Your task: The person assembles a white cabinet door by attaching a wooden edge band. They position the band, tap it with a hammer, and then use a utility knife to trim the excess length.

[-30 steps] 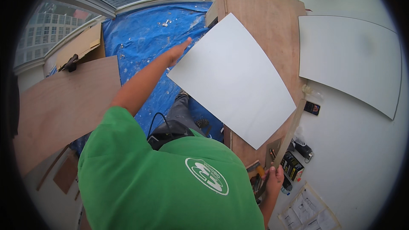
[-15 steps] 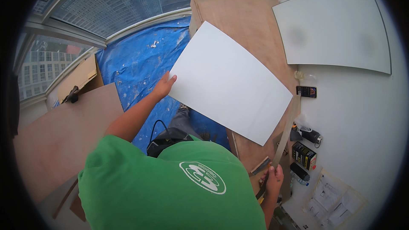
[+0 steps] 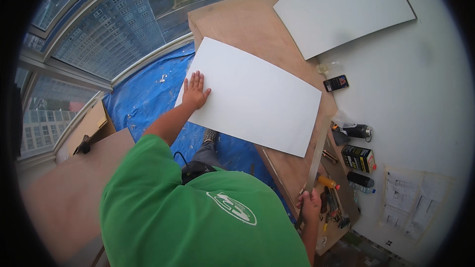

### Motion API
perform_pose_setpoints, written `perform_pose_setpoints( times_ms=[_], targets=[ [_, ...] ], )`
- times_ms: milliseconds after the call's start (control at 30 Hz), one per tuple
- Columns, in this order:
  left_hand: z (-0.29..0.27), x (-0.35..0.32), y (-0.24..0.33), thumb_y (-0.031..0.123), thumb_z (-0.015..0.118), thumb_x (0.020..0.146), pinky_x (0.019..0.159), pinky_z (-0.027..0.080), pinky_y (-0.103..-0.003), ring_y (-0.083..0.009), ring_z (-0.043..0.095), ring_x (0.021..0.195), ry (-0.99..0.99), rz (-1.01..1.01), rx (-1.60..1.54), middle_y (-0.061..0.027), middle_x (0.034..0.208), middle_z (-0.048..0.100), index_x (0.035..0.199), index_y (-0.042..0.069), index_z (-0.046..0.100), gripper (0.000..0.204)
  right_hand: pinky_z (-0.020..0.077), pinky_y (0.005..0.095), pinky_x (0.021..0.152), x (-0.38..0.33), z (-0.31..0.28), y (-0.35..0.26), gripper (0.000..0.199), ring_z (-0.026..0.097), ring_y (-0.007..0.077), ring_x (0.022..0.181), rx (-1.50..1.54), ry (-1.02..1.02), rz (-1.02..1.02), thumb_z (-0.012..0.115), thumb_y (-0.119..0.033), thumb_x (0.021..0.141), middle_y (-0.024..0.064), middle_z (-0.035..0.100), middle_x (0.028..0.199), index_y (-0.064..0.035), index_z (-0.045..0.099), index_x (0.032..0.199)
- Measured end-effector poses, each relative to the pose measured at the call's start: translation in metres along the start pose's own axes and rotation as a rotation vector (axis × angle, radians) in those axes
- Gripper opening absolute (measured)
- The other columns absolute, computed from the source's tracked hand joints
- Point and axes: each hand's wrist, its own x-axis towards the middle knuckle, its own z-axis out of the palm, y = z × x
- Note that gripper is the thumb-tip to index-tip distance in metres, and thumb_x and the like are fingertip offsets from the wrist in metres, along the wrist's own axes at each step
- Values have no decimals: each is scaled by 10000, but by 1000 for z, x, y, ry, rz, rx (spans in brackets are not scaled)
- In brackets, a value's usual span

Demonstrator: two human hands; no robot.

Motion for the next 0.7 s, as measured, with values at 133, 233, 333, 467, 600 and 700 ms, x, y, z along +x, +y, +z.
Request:
perform_pose_setpoints(
  times_ms=[133,233,333,467,600,700],
  targets=[
    [29,-92,105,549,419,1004,1237,131,-530,-300,144,1539,-304,727,-145,-138,1679,80,1604,102,144,797,459,244,513,-31,-7,23,197,569,116,547,97,62,-36,507,-172,1022,27,579,737,-36,585,1141],
    [29,-189,177,524,516,982,1077,437,-488,-383,536,1295,-622,1061,-379,-215,1495,467,1474,99,456,653,464,240,530,-53,-18,47,199,571,109,569,143,98,-61,496,-172,1028,29,584,753,-33,586,1140],
    [7,-217,211,482,534,992,827,539,-507,-389,701,915,-833,968,-108,-179,988,736,989,46,716,473,471,243,546,-75,-26,76,217,577,107,597,216,115,-140,481,-165,1041,34,592,775,-18,588,1159],
    [-45,-242,220,415,540,1017,652,533,-439,-275,694,655,-659,682,-493,-95,619,657,650,34,618,534,485,244,556,-107,-31,102,247,582,115,597,414,58,-188,493,-197,1050,42,599,775,-4,594,1167],
    [-109,-270,236,371,522,1044,726,557,-346,-204,706,824,-793,469,-779,-124,859,692,968,1,665,404,509,259,567,-128,-29,110,282,596,128,585,563,-102,-230,509,-226,1049,54,615,755,9,599,1176],
    [-150,-300,269,407,481,1055,954,514,-408,-277,625,1145,-862,550,-1236,-177,1230,615,1430,12,403,550,526,280,566,-133,-22,108,285,617,154,572,540,-261,-264,508,-224,1045,76,629,742,17,600,1166]
  ],
)
